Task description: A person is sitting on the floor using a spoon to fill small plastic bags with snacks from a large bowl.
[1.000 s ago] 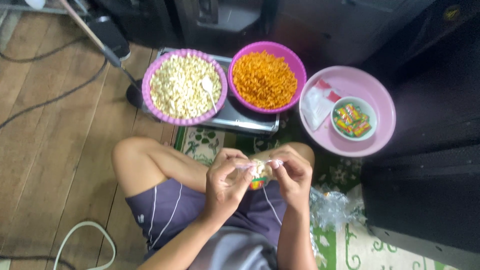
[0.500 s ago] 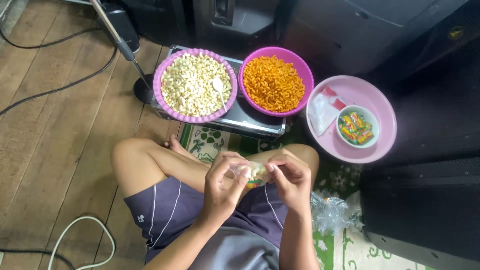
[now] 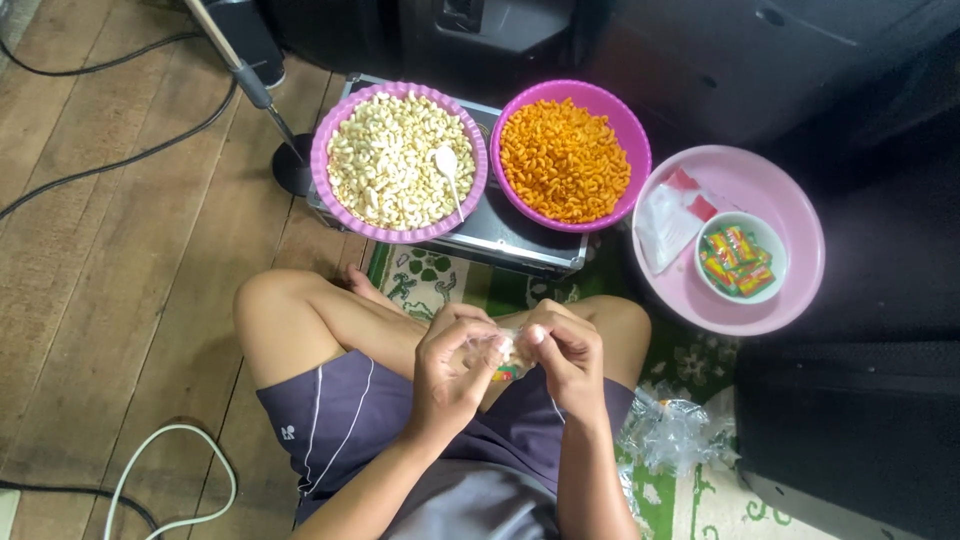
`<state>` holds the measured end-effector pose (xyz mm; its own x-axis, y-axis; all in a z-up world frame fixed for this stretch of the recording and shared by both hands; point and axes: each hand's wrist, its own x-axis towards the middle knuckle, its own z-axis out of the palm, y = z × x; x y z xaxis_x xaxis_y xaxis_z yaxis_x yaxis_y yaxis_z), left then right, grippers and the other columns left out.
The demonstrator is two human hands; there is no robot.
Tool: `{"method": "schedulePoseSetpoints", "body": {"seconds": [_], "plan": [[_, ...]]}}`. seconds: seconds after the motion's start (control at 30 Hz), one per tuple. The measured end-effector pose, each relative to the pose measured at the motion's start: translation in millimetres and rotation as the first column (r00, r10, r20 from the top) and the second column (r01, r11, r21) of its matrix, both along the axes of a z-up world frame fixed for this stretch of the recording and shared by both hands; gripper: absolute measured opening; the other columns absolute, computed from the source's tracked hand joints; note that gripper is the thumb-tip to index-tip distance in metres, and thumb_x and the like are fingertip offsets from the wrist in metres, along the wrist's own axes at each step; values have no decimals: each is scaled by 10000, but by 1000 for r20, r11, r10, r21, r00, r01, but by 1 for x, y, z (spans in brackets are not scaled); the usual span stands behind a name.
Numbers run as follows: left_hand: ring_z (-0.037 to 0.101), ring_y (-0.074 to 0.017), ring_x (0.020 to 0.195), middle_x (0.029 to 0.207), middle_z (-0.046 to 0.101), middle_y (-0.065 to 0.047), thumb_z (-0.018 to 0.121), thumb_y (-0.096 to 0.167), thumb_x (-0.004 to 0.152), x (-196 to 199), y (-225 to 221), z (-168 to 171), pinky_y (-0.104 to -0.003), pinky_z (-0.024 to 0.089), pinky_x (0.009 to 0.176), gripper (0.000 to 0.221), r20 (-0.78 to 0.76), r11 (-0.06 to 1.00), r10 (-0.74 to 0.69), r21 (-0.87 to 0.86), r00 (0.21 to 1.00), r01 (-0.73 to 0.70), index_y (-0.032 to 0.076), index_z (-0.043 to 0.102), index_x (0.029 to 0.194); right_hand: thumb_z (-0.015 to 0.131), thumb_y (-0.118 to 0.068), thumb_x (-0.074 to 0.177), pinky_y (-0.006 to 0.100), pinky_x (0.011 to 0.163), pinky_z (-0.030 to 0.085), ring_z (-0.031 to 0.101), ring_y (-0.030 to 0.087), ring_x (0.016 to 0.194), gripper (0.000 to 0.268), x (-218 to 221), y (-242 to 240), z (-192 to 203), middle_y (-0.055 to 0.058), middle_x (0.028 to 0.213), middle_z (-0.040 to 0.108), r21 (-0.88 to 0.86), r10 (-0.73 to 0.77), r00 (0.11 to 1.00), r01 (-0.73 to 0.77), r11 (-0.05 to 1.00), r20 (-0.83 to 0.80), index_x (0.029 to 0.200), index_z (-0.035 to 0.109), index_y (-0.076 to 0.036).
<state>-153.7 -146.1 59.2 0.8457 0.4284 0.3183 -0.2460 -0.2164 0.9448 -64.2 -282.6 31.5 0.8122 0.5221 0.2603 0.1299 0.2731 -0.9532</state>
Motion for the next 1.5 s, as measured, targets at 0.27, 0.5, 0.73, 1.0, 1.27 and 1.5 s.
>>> {"method": "schedulePoseSetpoints", "body": {"seconds": [0.27, 0.5, 0.73, 1.0, 1.27, 1.5], "plan": [[595, -166, 868, 985, 614, -66, 673, 64, 926, 14, 7, -2, -306, 507, 815, 33, -28, 995, -56, -79, 998, 53, 57, 704, 934, 786, 7, 790, 243, 547, 336, 431, 114, 637, 83, 11, 5, -8, 55, 731, 521, -134, -38, 988, 58, 989, 148, 805, 704, 7], [595, -224, 877, 888, 647, -49, 724, 73, 870, 21, 8, -15, -355, 453, 842, 38, -29, 1000, -10, -7, 1000, 10, 97, 697, 882, 657, -110, 970, 263, 526, 367, 439, 130, 592, 252, 20, 10, -23, 93, 666, 527, -5, -167, 970, 171, 985, 179, 759, 723, 12], [589, -218, 860, 866, 633, -58, 723, 127, 905, 25, 11, -13, -336, 463, 815, 101, -21, 1000, -10, 28, 1000, 10, 86, 655, 843, 629, -147, 993, 297, 563, 394, 472, 164, 601, 304, 14, 15, -33, 122, 667, 559, 19, -232, 958, 232, 973, 168, 757, 712, 25], [602, -214, 819, 840, 635, -93, 756, 183, 929, 24, 20, -16, -385, 483, 799, 202, -75, 997, 5, -78, 997, -11, 67, 686, 779, 787, -202, 873, 338, 640, 435, 525, 183, 720, 253, 17, 26, -18, 146, 781, 587, 49, -157, 972, 151, 987, 174, 897, 734, 44], [693, -271, 964, 932, 682, -107, 701, 34, 920, 31, 5, -14, -407, 522, 890, 84, -44, 994, 14, -107, 999, -19, 45, 762, 976, 772, -117, 881, 301, 677, 466, 505, 171, 759, 169, 25, 12, -23, 132, 836, 511, 23, -150, 984, 149, 989, 99, 878, 734, 47], [685, -218, 938, 898, 672, -102, 743, 38, 910, 43, -11, -33, -360, 528, 896, 44, -74, 983, -4, -186, 997, -10, 22, 747, 952, 797, -50, 850, 330, 694, 504, 572, 208, 754, 105, 25, -5, -26, 171, 819, 548, 2, -186, 981, 186, 983, 57, 841, 757, 46]]}}
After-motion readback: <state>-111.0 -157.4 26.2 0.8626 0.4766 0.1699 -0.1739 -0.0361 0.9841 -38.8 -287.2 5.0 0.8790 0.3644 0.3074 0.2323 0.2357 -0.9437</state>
